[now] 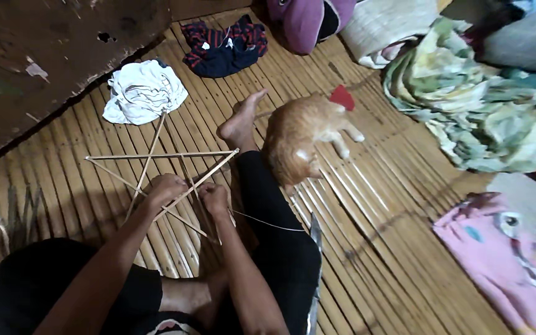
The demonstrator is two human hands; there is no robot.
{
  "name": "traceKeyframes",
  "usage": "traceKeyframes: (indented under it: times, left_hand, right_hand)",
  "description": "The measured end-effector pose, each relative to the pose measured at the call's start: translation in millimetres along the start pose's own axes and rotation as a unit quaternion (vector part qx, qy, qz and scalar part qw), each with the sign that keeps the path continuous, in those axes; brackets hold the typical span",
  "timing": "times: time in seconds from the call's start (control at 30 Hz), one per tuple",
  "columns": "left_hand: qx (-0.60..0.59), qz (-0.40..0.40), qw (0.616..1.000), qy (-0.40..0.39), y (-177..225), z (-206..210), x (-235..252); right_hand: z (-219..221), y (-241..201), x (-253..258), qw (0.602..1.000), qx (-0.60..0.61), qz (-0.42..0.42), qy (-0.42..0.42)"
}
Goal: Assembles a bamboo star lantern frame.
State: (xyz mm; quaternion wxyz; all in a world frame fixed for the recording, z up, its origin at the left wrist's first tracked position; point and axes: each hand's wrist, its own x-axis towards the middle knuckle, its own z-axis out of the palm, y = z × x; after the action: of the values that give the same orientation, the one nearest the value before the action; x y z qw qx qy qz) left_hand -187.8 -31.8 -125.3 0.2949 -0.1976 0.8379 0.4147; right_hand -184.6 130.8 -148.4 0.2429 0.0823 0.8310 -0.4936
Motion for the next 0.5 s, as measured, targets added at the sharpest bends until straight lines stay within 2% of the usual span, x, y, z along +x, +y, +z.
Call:
traceKeyframes:
  times: [0.17, 0.23, 0.4, 0.5]
  left_hand:
    - [-0.096, -0.026, 0.995, 0.017, 1, 0, -5]
    - [-0.097, -0.014, 0.995, 0.016, -2, -1, -3]
    - [-0.063, 0.023, 0.997, -0.049, -9, -6, 4]
    - [-0.058, 0.038, 0.996, -0.051, -9, -6, 6]
  right_hand:
    - [1, 2, 3, 1.0, 0.023, -0.007, 0.0]
    - [1, 3, 4, 1.0, 0.029, -0.008, -0.005]
    - [0, 5, 6, 0.999, 0.046, -0.026, -0.014]
    - [0, 5, 8, 0.999, 0.047, -0.019, -0.017]
